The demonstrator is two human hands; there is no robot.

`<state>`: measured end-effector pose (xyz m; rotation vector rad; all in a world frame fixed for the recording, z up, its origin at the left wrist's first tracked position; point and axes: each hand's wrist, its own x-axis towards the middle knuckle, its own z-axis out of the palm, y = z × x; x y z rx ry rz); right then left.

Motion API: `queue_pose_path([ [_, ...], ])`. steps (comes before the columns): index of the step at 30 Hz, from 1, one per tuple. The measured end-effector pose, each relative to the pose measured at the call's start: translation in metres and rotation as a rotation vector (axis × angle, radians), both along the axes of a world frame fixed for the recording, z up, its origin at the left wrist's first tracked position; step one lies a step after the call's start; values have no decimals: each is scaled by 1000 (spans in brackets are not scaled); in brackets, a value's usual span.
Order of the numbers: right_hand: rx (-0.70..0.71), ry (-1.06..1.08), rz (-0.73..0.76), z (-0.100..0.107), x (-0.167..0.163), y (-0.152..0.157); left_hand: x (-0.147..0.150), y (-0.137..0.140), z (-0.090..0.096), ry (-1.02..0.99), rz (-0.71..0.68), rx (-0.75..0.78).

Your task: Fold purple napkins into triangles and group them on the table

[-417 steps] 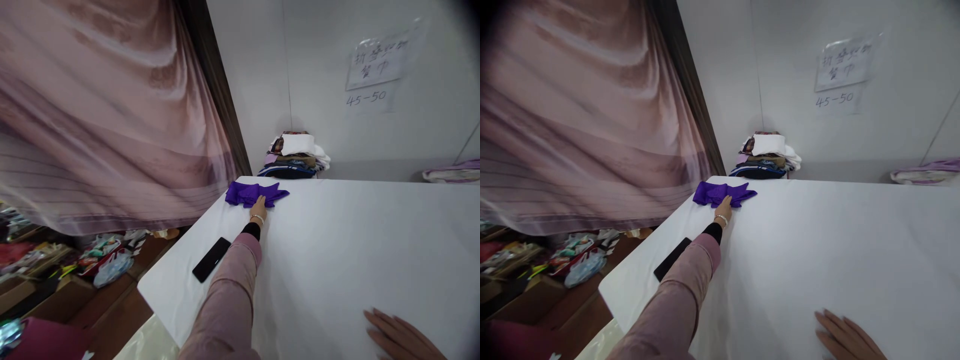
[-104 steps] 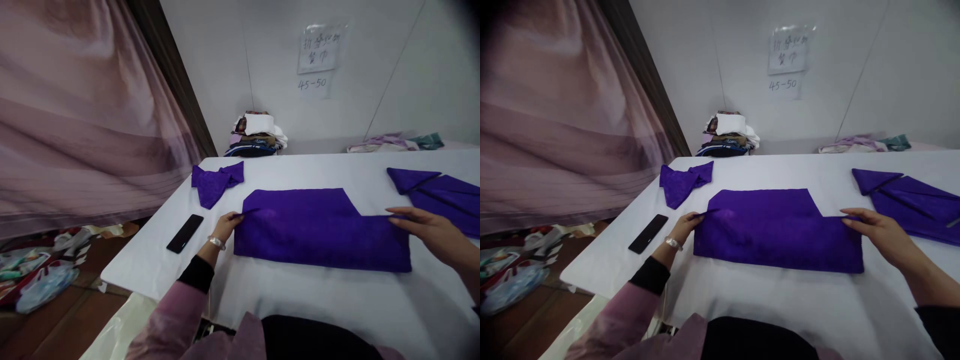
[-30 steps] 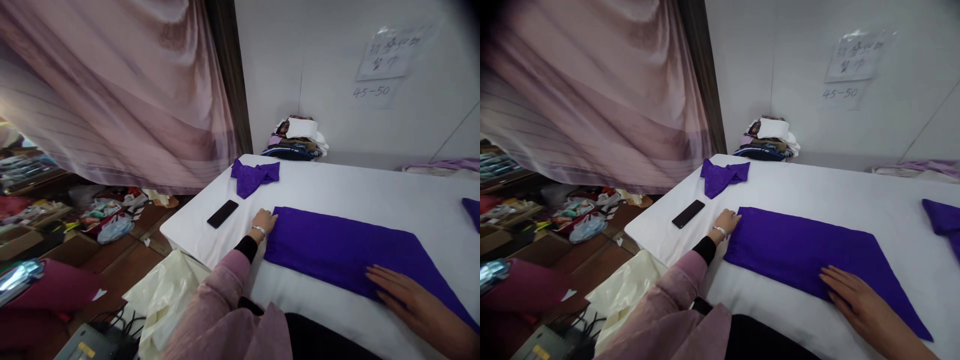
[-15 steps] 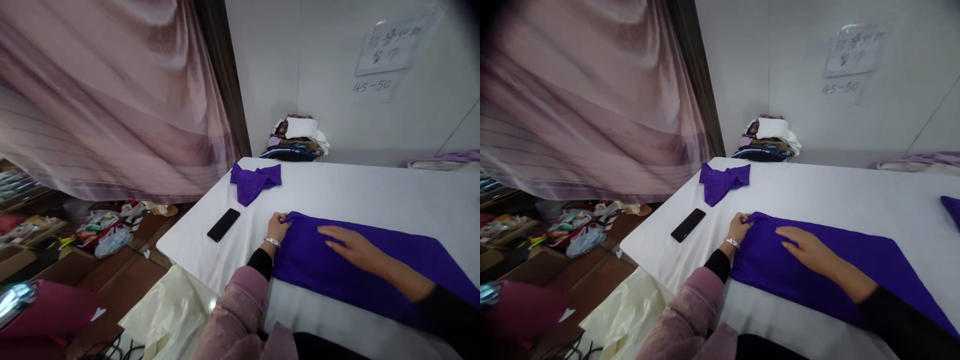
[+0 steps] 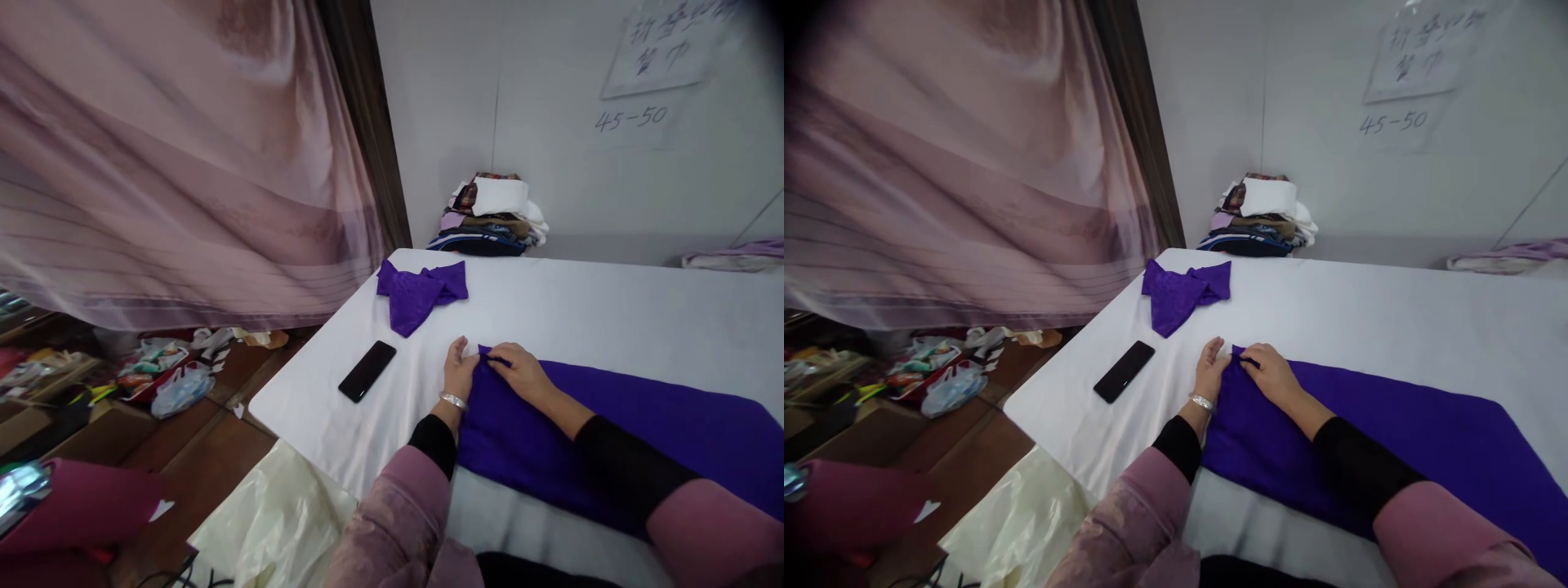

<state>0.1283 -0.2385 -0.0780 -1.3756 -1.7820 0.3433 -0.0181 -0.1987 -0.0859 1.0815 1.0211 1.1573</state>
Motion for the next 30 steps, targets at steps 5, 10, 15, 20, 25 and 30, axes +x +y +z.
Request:
queue_pose_path([
  [5,25,26,34,5,-4,-1,-1,7,-1,-6,1,-69],
  [10,43,50,41,10,-11,-8,-2,13,2,114,-81,-75],
  [15,-10,44,22,13,-13,-7,-4,12,7,152,-14,12],
  [20,-62,14,-54,17,-10,6,-5,10,13,144,-21,72],
  [25,-128,-77,-63,25,-9,16,-5,8,15,145,-44,90],
  [30,-167,-121,-70,29,-10,19,-6,10,14,162,-45,85],
])
